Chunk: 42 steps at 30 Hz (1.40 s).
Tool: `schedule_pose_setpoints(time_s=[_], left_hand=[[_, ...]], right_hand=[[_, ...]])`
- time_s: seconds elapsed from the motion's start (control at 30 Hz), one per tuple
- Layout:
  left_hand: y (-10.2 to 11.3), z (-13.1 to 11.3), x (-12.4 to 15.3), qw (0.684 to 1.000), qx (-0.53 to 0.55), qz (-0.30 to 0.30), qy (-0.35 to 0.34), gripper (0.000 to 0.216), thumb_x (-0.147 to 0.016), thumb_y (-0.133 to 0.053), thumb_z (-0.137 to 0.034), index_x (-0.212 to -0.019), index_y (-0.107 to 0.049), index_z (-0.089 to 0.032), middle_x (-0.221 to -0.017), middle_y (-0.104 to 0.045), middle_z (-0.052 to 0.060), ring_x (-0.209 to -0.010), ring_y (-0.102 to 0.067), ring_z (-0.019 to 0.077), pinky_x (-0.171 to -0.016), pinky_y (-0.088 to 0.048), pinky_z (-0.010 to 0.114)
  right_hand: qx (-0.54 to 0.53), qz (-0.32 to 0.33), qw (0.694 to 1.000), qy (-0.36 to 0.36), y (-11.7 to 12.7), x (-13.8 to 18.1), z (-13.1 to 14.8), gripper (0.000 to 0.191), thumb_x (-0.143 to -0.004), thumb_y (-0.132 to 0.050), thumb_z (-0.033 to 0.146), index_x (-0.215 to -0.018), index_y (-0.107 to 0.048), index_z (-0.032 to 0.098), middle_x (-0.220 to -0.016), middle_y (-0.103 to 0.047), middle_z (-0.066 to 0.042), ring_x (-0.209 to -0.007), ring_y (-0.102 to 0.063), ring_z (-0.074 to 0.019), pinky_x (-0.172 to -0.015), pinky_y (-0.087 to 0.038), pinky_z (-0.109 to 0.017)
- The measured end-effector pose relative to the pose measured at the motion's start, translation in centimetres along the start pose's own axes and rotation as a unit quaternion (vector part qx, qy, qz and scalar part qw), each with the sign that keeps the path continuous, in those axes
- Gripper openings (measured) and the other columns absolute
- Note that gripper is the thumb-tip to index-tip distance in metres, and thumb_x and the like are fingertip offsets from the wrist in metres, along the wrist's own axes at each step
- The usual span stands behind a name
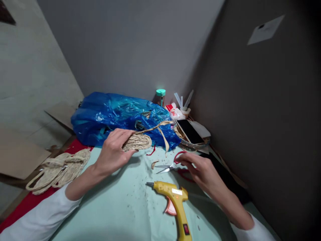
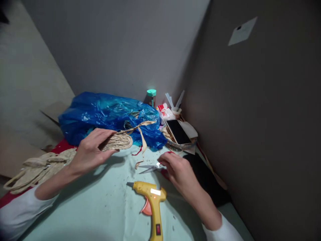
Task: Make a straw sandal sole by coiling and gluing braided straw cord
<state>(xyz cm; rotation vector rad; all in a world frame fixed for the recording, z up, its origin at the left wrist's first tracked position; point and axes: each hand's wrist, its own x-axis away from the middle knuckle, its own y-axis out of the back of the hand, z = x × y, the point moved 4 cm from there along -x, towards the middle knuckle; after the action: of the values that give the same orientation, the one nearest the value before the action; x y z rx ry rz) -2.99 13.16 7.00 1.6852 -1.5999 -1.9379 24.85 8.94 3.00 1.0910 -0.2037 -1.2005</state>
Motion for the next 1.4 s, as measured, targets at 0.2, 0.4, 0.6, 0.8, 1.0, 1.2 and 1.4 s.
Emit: schedule_pose_setpoints(time_s=[0.2,0.4,0.6,0.8,1.0,1.2,1.4], left_hand=[[1.0,-1.3,0.0,0.998,0.039,-0.038,-0.041,0.039,-0.076,-0.071,-0.019,-0.114,-0.063,-0.012,-0.108,-0.072,0.013,-0.101,-0.066,0.0277,-0.090,-0.052,0.043],[2.0,-3.3,0.1,0.990,0.119,-0.041,-0.064,0.043,-0.073,-0.073,-0.014,-0.114,-0.064,-0.005,-0.108,-0.072,0.017,-0.102,-0.066,0.0272,-0.091,-0.053,0.042],[2.1,-5.2,0.8,0.978,0.180,-0.011,-0.106,0.044,-0.073,-0.069,-0.010,-0.116,-0.062,-0.003,-0.111,-0.070,0.020,-0.107,-0.064,0.0285,-0.096,-0.052,0.045],[1.7,-5.2,1.9,0.977,0.173,0.017,-0.125,0.051,-0.070,-0.066,-0.006,-0.121,-0.059,-0.005,-0.115,-0.069,0.019,-0.111,-0.062,0.0292,-0.098,-0.050,0.047],[0.8,-6.3,2.8,0.978,0.123,0.032,-0.164,0.048,-0.075,-0.063,-0.005,-0.123,-0.057,-0.004,-0.116,-0.068,0.018,-0.117,-0.059,0.0292,-0.109,-0.042,0.052],[-0.2,-6.1,3.0,0.979,0.085,0.073,-0.170,0.051,-0.078,-0.061,-0.006,-0.128,-0.053,-0.007,-0.133,-0.062,0.019,-0.137,-0.043,0.0329,-0.117,-0.029,0.061],[-0.4,-5.8,3.0,0.982,0.054,0.070,-0.167,0.051,-0.083,-0.063,-0.011,-0.133,-0.053,-0.013,-0.151,-0.046,0.020,-0.149,-0.026,0.0343,-0.119,-0.019,0.065]], right_hand=[[-0.017,-0.037,0.999,-0.034,0.5,0.6,-1.1,0.019,-0.099,-0.047,0.021,-0.108,-0.064,0.018,-0.098,-0.071,-0.005,-0.083,-0.068,-0.0164,-0.072,-0.051,-0.025],[-0.063,-0.062,0.994,-0.070,0.4,-0.3,0.3,0.020,-0.099,-0.049,0.031,-0.102,-0.064,0.018,-0.095,-0.068,-0.007,-0.081,-0.066,-0.0189,-0.071,-0.051,-0.027],[-0.208,-0.016,0.976,-0.061,0.0,-2.1,3.8,0.035,-0.097,-0.059,0.047,-0.122,-0.060,0.023,-0.117,-0.066,-0.005,-0.101,-0.066,-0.0198,-0.080,-0.056,-0.025],[-0.340,0.027,0.937,-0.080,-0.9,-2.6,5.7,0.035,-0.095,-0.063,0.046,-0.124,-0.062,0.026,-0.124,-0.063,-0.003,-0.109,-0.065,-0.0197,-0.088,-0.056,-0.024],[-0.338,-0.044,0.939,-0.051,-2.6,-3.2,6.5,0.019,-0.091,-0.068,0.021,-0.109,-0.066,0.023,-0.102,-0.069,0.002,-0.091,-0.067,-0.0107,-0.080,-0.054,-0.016],[-0.328,-0.173,0.924,-0.087,-5.3,-1.7,5.3,0.017,-0.092,-0.066,0.021,-0.107,-0.066,0.028,-0.103,-0.069,0.004,-0.092,-0.066,-0.0088,-0.082,-0.053,-0.015],[-0.299,-0.228,0.921,-0.102,-5.5,-1.1,5.0,0.014,-0.089,-0.068,0.021,-0.101,-0.068,0.028,-0.097,-0.070,0.004,-0.085,-0.067,-0.0087,-0.075,-0.054,-0.015]])
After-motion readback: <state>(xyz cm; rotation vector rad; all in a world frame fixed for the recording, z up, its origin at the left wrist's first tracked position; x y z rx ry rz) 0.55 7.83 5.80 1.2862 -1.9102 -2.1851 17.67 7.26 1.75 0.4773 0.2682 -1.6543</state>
